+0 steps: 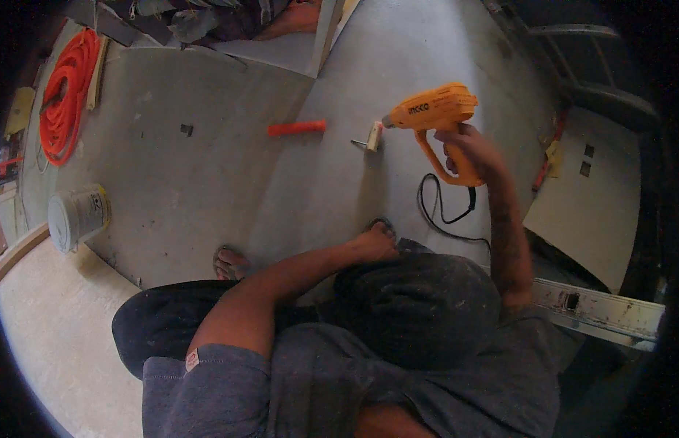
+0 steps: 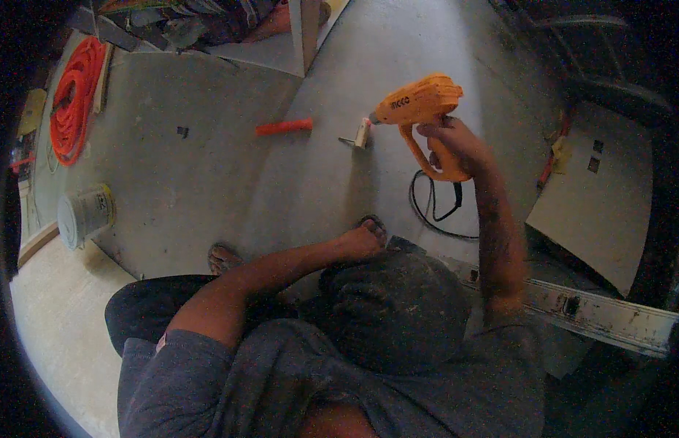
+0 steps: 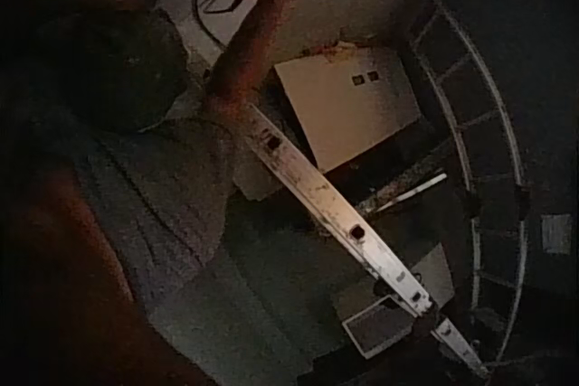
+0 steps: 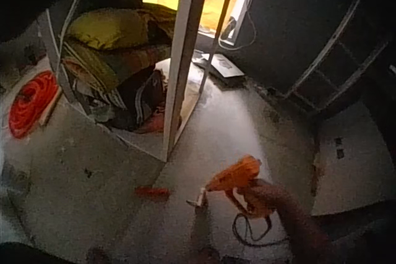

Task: The person fits a smaller white PVC pipe into a larger orange PVC pipe by hand, heats the joint with a heat gun, and then attempts to hammer the pieces together.

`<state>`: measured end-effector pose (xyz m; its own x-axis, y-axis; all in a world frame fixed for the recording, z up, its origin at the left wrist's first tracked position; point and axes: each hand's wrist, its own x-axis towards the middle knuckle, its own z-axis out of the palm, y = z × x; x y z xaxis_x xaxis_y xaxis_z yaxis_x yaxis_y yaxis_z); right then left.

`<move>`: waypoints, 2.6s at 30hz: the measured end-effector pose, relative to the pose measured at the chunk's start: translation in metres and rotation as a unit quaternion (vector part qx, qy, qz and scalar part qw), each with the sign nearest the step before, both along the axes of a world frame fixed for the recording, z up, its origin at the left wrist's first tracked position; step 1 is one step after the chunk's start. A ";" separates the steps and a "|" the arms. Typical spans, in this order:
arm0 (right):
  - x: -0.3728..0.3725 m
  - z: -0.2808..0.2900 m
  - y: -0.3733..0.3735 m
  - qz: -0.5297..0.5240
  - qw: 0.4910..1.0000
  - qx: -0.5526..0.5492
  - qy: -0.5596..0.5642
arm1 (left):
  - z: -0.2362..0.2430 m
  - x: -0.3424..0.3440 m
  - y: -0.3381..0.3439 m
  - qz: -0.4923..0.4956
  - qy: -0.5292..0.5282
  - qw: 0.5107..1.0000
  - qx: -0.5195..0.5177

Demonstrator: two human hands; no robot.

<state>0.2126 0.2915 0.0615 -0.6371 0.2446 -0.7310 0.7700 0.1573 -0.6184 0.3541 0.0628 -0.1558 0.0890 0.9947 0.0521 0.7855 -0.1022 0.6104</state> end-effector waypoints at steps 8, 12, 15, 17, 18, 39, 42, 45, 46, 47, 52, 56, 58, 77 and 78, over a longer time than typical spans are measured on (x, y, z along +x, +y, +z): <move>0.036 -0.032 0.007 -0.063 0.996 -0.034 0.053 | -0.001 -0.002 0.003 -0.030 -0.068 0.992 -0.104; 0.044 -0.040 0.015 -0.072 0.995 -0.038 0.060 | -0.005 -0.001 0.002 -0.016 -0.065 0.997 -0.047; 0.046 -0.045 0.023 -0.073 0.993 -0.072 0.062 | -0.003 -0.001 0.002 -0.001 -0.042 0.998 -0.047; 0.047 -0.044 0.022 -0.071 0.993 -0.066 0.061 | -0.004 -0.002 0.002 -0.004 -0.059 0.998 -0.031; 0.046 -0.043 0.019 -0.069 0.994 -0.060 0.061 | -0.009 0.000 0.001 -0.002 -0.058 0.998 -0.032; 0.039 -0.030 0.009 -0.049 0.997 -0.016 0.056 | -0.030 0.017 0.002 0.040 0.011 0.999 0.030; 0.035 -0.029 0.010 -0.032 0.997 -0.030 0.060 | -0.035 0.020 0.003 0.065 0.059 0.993 0.074; 0.030 -0.030 0.008 -0.023 0.997 -0.035 0.071 | -0.024 0.015 0.004 0.034 0.041 0.998 0.030; 0.028 -0.030 0.007 -0.022 0.997 -0.036 0.071 | -0.027 0.016 0.003 0.043 0.029 0.998 0.036; 0.026 -0.029 0.006 -0.016 0.997 -0.039 0.065 | -0.029 0.017 0.003 0.052 0.016 0.998 0.043; 0.019 -0.026 0.003 -0.007 0.999 -0.030 0.042 | -0.030 0.016 0.002 0.039 0.024 0.998 0.039; 0.015 -0.023 0.001 -0.003 0.999 -0.002 0.040 | -0.027 0.013 0.001 0.065 0.008 0.995 0.070; 0.024 -0.028 0.010 -0.018 0.999 0.008 0.034 | 0.015 -0.009 0.008 0.047 -0.033 0.997 -0.050; 0.102 -0.087 0.027 -0.234 0.852 0.279 0.376 | 0.025 -0.136 0.025 0.653 -0.037 0.756 -0.034; 0.099 -0.084 0.025 -0.242 0.852 0.274 0.375 | 0.023 -0.136 0.027 0.653 -0.036 0.756 -0.035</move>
<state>0.3119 0.3166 -0.0224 -0.6020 0.7850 0.1458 0.2466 0.3565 -0.9011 0.2179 0.0898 -0.1325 -0.9713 0.2331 -0.0473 0.1535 0.7661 0.6241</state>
